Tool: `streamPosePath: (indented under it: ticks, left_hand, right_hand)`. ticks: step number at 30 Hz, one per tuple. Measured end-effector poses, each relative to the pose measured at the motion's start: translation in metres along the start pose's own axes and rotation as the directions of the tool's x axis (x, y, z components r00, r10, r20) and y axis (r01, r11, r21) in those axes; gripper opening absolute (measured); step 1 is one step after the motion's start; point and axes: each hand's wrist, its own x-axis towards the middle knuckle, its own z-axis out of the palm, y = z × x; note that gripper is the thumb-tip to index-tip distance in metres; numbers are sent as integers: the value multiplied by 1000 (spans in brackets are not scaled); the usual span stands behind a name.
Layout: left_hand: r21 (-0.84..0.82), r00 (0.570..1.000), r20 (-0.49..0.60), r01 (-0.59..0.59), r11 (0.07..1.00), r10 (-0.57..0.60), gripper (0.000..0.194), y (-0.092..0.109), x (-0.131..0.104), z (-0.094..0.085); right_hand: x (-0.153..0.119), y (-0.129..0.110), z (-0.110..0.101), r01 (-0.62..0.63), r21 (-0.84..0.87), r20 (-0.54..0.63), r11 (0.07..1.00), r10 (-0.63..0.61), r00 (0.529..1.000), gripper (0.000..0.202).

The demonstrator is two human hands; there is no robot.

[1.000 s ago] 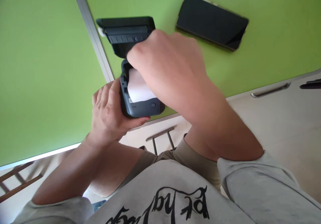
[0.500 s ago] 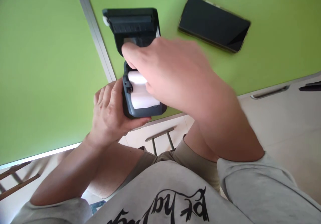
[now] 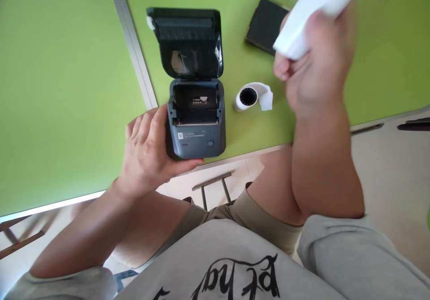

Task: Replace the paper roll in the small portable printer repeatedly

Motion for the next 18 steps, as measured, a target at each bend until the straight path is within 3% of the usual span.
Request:
streamPosePath:
  ticks: [1,2,6,8,10,16,18]
  left_hand:
    - [7,1000,-2,-1,1000,1,113,0,0,0]
    - [14,1000,-5,-4,1000,4,113,0,0,0]
    - [31,1000,-23,-19,999,20,111,1,1,0]
    - [35,999,-29,-23,999,24,110,1,1,0]
    - [39,999,-32,-26,999,28,110,0,1,0]
    - [25,1000,-22,-21,999,22,109,0,0,0]
    - [34,1000,-11,-20,999,20,107,1,0,-1]
  right_hand:
    - [-4,6,5,-102,163,-142,981,126,982,71]
    - [-9,12,10,-131,218,-186,967,173,967,61]
    - [-19,40,21,-20,141,-255,990,56,965,35]
    - [-20,56,26,75,270,-319,960,15,948,28]
    - [-19,72,33,233,375,-426,897,-56,903,33]
    - [-21,84,43,190,475,-375,859,3,927,54]
    - [-23,78,36,241,456,-426,857,-27,904,51]
